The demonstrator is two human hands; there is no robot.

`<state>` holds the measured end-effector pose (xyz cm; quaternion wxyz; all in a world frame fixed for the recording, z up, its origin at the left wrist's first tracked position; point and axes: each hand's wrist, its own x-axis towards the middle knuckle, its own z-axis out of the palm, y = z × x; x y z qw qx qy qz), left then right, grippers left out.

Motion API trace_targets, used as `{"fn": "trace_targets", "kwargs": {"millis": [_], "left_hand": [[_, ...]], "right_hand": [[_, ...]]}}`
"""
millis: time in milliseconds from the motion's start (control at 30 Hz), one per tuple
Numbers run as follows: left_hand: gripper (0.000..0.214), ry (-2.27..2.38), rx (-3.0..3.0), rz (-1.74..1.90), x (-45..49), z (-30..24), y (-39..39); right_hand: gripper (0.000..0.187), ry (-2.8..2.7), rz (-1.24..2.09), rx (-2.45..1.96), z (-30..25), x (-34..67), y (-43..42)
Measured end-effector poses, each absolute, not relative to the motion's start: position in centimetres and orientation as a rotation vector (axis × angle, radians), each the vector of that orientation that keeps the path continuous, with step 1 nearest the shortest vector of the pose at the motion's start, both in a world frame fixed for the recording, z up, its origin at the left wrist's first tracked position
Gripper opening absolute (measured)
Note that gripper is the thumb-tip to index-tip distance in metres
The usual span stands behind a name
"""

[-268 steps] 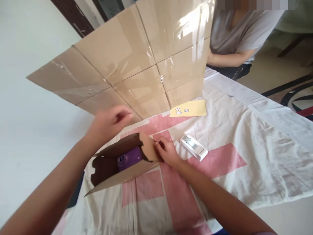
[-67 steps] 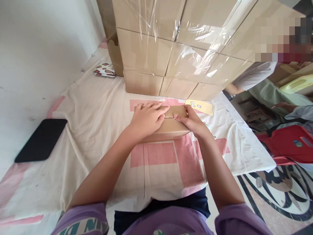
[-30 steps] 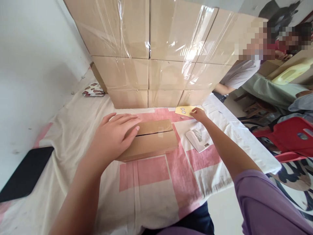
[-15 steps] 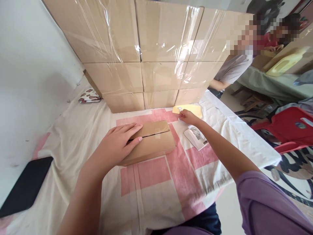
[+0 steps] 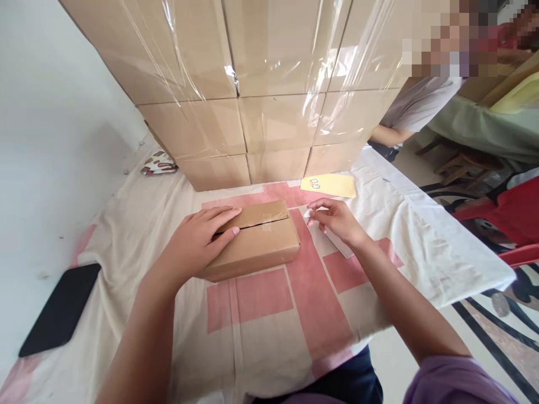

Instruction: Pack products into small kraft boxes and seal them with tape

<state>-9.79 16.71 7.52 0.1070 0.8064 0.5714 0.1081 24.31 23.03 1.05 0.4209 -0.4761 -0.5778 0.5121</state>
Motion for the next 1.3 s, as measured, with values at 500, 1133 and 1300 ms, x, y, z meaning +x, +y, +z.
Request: {"fn": "trace_targets", "kwargs": {"millis": [500,1133,1300], "left_hand": [[0.045,1.765,2.369,0.272,-9.1,7.6,15.7],[0.045,1.745,2.405,0.504,-9.8,6.1,15.3],[0.045,1.767,2.383,0.503,-10.0,6.1,15.2]], "right_hand": [[0.007,-1.32,1.131,-1.057,-5.8,20.0,18.3],[0.014,-1.744,0.667,-0.939,-5.4,20.2,18.1],[0.02,-1.9,0.653,-0.845,-4.8,20.9,18.0]]}}
